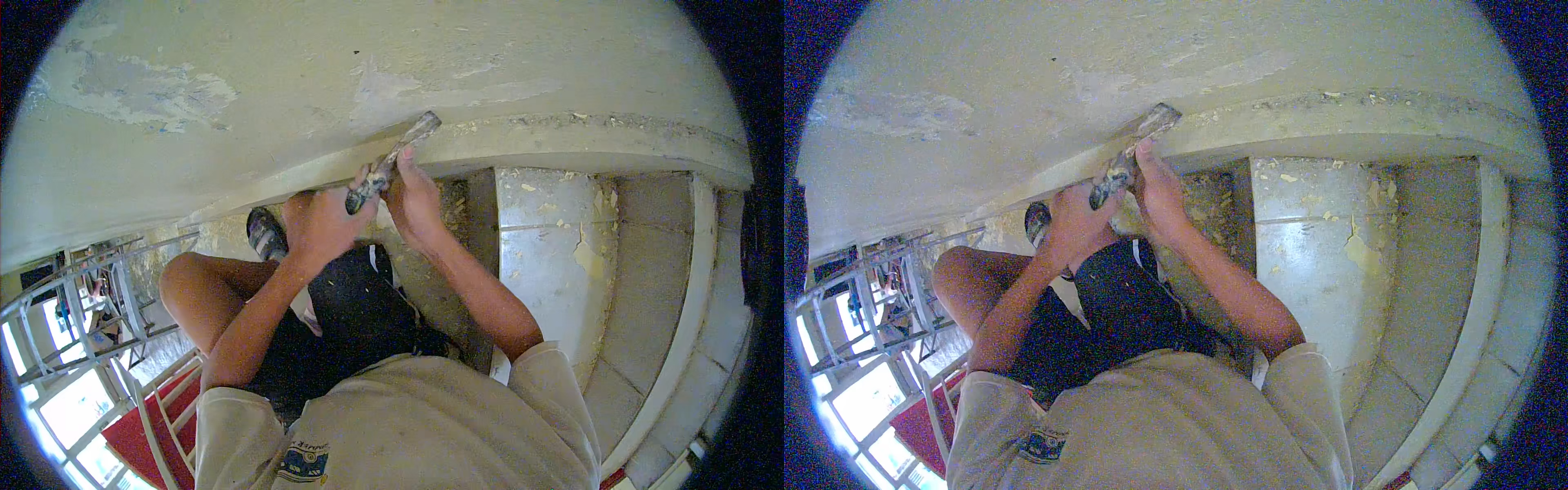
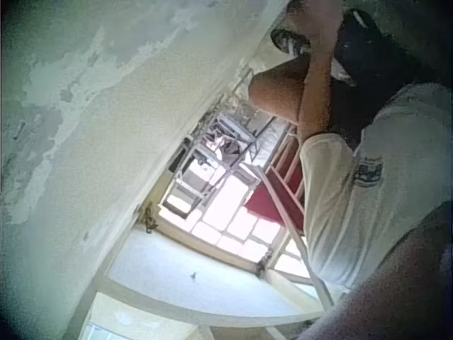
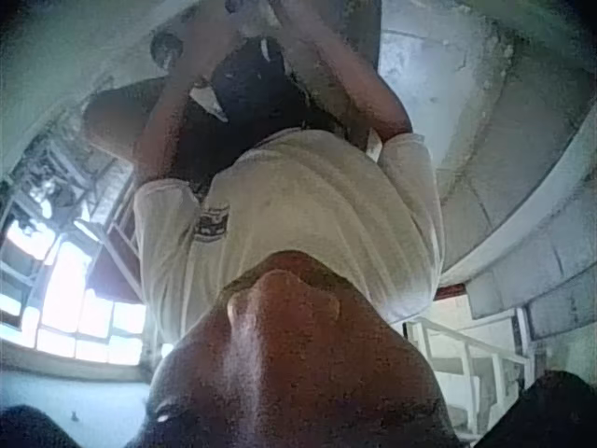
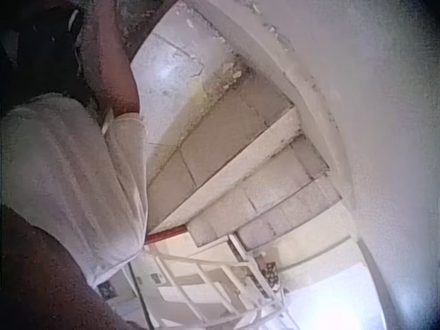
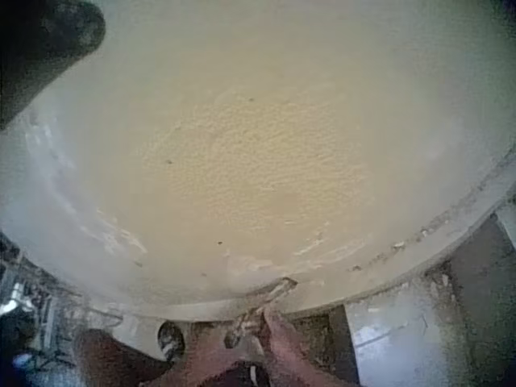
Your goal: The person scrapes old paint or plaster from a wall or ceiling using a metal scraper tool.
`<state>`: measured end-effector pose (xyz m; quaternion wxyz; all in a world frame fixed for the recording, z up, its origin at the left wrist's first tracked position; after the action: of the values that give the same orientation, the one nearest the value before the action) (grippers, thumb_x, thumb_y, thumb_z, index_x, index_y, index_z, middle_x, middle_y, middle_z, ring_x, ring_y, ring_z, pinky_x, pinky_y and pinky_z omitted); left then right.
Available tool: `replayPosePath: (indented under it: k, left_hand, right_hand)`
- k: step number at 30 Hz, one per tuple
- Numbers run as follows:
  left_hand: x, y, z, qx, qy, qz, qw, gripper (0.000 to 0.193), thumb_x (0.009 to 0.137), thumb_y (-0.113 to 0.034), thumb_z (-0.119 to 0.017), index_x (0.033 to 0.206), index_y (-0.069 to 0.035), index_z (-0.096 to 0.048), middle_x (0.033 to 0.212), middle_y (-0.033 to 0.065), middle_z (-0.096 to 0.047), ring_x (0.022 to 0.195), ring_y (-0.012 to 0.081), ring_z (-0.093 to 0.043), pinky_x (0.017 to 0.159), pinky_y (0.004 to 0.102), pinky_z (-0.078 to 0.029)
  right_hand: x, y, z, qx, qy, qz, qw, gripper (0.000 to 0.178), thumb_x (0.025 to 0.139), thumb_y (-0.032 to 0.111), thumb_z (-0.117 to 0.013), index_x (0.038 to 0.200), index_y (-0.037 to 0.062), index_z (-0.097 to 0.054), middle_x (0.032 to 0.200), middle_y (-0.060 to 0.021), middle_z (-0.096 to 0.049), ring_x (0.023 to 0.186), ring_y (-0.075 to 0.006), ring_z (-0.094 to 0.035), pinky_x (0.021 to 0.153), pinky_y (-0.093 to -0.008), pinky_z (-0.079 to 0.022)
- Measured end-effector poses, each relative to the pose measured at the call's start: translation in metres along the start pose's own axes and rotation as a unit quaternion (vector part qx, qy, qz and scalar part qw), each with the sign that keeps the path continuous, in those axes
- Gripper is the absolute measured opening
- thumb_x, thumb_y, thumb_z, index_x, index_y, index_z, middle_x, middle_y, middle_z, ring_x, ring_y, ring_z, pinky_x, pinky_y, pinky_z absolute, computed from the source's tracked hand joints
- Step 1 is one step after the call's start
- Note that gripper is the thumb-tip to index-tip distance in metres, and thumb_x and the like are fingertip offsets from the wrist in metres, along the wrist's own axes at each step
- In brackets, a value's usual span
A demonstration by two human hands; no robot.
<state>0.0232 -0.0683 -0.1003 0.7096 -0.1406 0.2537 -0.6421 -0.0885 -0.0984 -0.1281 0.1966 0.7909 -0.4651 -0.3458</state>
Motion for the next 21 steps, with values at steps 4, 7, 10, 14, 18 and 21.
replayPosePath:
  k: [4, 7, 10, 14, 18, 21]
  left_hand:
    - [-0.013, -0.02, -0.014, -0.07, 0.036, -0.001, 0.997, 0.049, 0.076, -0.044, -0.056, 0.084, 0.004, -0.06, 0.066, 0.018, -0.059, 0.063, 0.0338, -0.058, 0.059, 0.0409, -0.045]
    - [-0.022, 0.003, -0.046, -0.312, 0.14, 0.146, 0.928, 0.042, 0.078, -0.04, -0.055, 0.083, 0.0, -0.061, 0.064, 0.014, -0.059, 0.067, 0.0313, -0.057, 0.064, 0.0415, -0.043]
    - [-0.024, 0.008, -0.046, -0.285, 0.081, 0.123, 0.947, 0.035, 0.081, -0.033, -0.053, 0.074, 0.001, -0.057, 0.054, 0.0121, -0.056, 0.047, 0.0219, -0.056, 0.048, 0.0333, -0.042]
    - [-0.015, -0.001, -0.021, -0.091, 0.042, 0.089, 0.991, 0.037, 0.076, -0.04, -0.054, 0.083, -0.004, -0.063, 0.069, 0.014, -0.061, 0.072, 0.0308, -0.056, 0.073, 0.0453, -0.039]
    - [-0.003, -0.01, -0.007, -0.092, 0.082, 0.102, 0.987, 0.041, 0.073, -0.043, -0.055, 0.081, -0.004, -0.063, 0.069, 0.0157, -0.061, 0.066, 0.0332, -0.055, 0.075, 0.0468, -0.038]
    - [-0.007, -0.015, -0.016, -0.164, -0.023, -0.048, 0.985, 0.025, 0.08, -0.024, -0.054, 0.088, -0.001, -0.054, 0.053, 0.0066, -0.051, 0.043, 0.0141, -0.049, 0.043, 0.0305, -0.039]
  right_hand:
    - [0.003, -0.01, 0.026, -0.095, -0.021, -0.003, 0.995, 0.043, 0.09, 0.044, -0.04, 0.092, 0.0033, -0.053, 0.082, -0.0057, -0.056, 0.076, -0.0155, -0.053, 0.073, -0.0301, -0.04]
    - [-0.002, -0.006, 0.015, -0.194, -0.031, -0.008, 0.98, 0.044, 0.09, 0.041, -0.04, 0.084, 0.0026, -0.059, 0.08, -0.0071, -0.06, 0.072, -0.0146, -0.056, 0.068, -0.0274, -0.044]
    - [-0.001, -0.01, 0.009, -0.215, -0.005, 0.021, 0.976, 0.045, 0.09, 0.042, -0.04, 0.08, 0.0027, -0.06, 0.073, -0.0062, -0.059, 0.066, -0.0121, -0.054, 0.062, -0.026, -0.043]
    - [0.004, -0.012, 0.014, -0.194, -0.037, 0.042, 0.979, 0.043, 0.09, 0.04, -0.042, 0.077, 0.0025, -0.059, 0.071, -0.0045, -0.057, 0.064, -0.01, -0.051, 0.062, -0.0251, -0.042]
    - [0.004, 0.002, 0.008, -0.165, -0.048, 0.079, 0.982, 0.04, 0.089, 0.038, -0.045, 0.077, 0.0025, -0.059, 0.071, -0.0045, -0.057, 0.066, -0.0094, -0.05, 0.065, -0.0248, -0.041]
    - [0.002, 0.004, 0.013, -0.189, -0.047, 0.077, 0.978, 0.041, 0.088, 0.04, -0.047, 0.086, 0.0009, -0.06, 0.077, -0.0034, -0.058, 0.071, -0.0106, -0.052, 0.069, -0.0242, -0.042]
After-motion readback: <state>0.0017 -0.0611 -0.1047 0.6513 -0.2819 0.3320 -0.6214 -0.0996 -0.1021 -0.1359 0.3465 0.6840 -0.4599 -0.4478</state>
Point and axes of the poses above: each hand's wrist, its own x-axis towards the middle knuckle, its own z-axis out of the back of the hand, y = z × x, the point moved 5 cm from there along x, towards the middle knuckle
